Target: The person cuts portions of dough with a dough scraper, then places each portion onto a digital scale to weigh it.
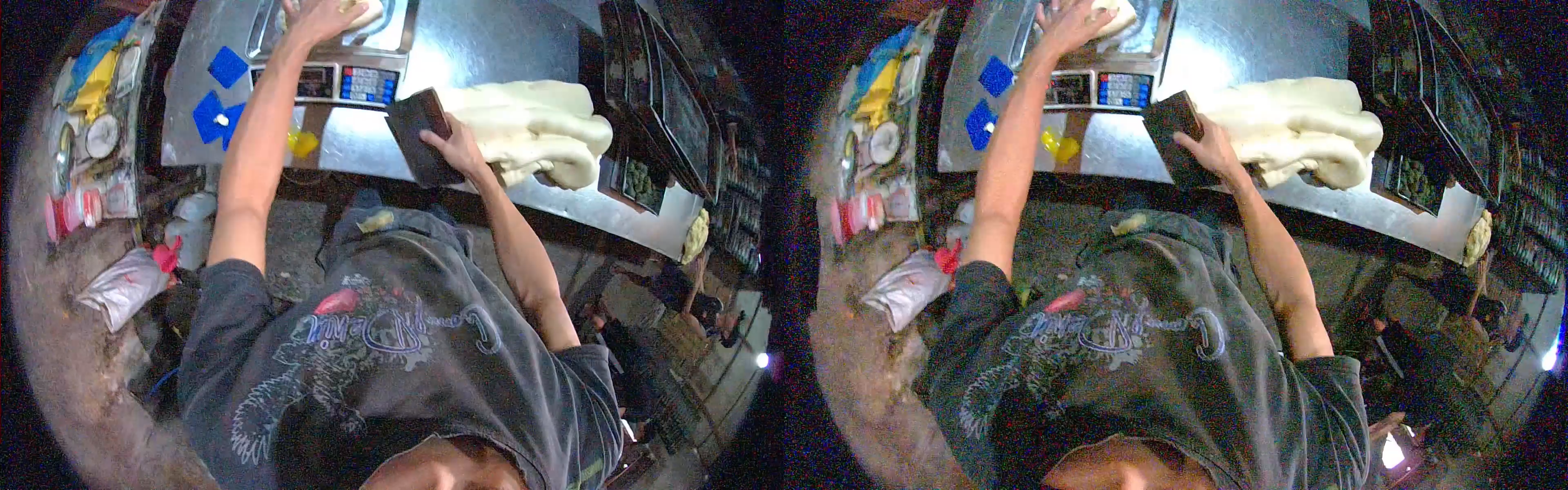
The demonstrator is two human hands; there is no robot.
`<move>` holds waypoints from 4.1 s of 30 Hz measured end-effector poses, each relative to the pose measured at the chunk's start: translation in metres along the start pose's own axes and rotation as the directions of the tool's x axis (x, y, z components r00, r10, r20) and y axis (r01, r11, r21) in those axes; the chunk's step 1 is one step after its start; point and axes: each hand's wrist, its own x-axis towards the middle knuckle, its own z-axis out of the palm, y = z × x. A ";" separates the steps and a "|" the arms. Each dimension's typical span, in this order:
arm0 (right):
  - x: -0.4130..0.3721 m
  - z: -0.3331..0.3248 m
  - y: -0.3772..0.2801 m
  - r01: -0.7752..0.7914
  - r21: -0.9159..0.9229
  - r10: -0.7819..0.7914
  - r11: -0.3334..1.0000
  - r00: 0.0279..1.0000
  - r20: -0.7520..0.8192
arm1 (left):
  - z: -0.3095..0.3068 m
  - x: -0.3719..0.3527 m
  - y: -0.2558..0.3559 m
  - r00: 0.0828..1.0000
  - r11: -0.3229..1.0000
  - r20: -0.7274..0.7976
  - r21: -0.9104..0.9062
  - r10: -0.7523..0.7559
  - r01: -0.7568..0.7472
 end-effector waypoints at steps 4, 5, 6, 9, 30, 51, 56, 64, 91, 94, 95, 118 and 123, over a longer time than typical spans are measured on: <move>-0.029 -0.039 -0.009 -0.089 0.560 0.178 0.824 0.978 -0.106 | -0.016 -0.065 0.046 0.941 0.968 -0.245 0.144 0.235 -0.205; -0.039 -0.053 -0.001 -0.068 0.645 0.191 0.761 0.974 -0.124 | 0.003 -0.086 0.050 0.957 0.990 -0.257 -0.013 0.133 -0.142; -0.048 -0.069 0.007 -0.042 0.722 0.206 0.691 0.968 -0.141 | 0.036 -0.115 0.051 0.966 0.982 -0.255 -0.174 0.031 -0.077; -0.083 -0.110 0.049 -0.096 0.633 0.295 0.768 0.930 -0.217 | 0.078 -0.228 0.099 0.958 0.824 0.247 -0.505 -0.146 0.256; -0.111 -0.085 0.014 0.151 0.030 -0.140 0.988 0.962 -0.236 | 0.145 -0.239 0.175 0.947 0.798 0.070 -0.520 -0.314 0.303; -0.013 0.029 -0.011 0.012 -0.559 -0.068 0.829 0.994 -0.080 | 0.089 -0.254 0.049 0.858 0.255 0.308 -0.865 -0.410 0.433; 0.001 0.011 -0.013 0.011 -0.431 -0.008 0.902 1.000 0.010 | -0.008 -0.089 0.034 0.879 0.413 -0.325 -0.896 -0.350 -0.167; -0.031 -0.024 -0.023 -0.087 0.363 0.148 0.928 0.978 -0.144 | 0.043 0.040 -0.068 0.953 0.995 -0.297 0.098 0.062 -0.034; -0.148 -0.096 0.042 0.075 0.325 -0.024 0.943 0.987 -0.158 | 0.128 -0.186 0.136 0.893 0.852 0.356 -0.339 -0.275 0.398; -0.103 -0.062 0.021 0.171 0.000 -0.170 0.985 0.978 -0.121 | 0.122 -0.231 0.131 0.866 0.701 0.363 -0.515 -0.344 0.494; -0.096 -0.051 -0.001 0.106 -0.153 -0.120 0.983 0.989 -0.084 | 0.120 -0.244 0.135 0.852 0.635 0.364 -0.568 -0.376 0.523; 0.004 0.032 -0.001 -0.103 -0.442 0.071 0.891 0.994 -0.088 | 0.058 -0.231 0.049 0.828 0.100 0.560 -0.825 0.017 0.556; 0.006 0.028 -0.018 -0.142 -0.419 0.103 0.897 0.988 -0.114 | -0.027 -0.088 0.005 0.981 0.484 -0.063 -0.874 -0.182 0.034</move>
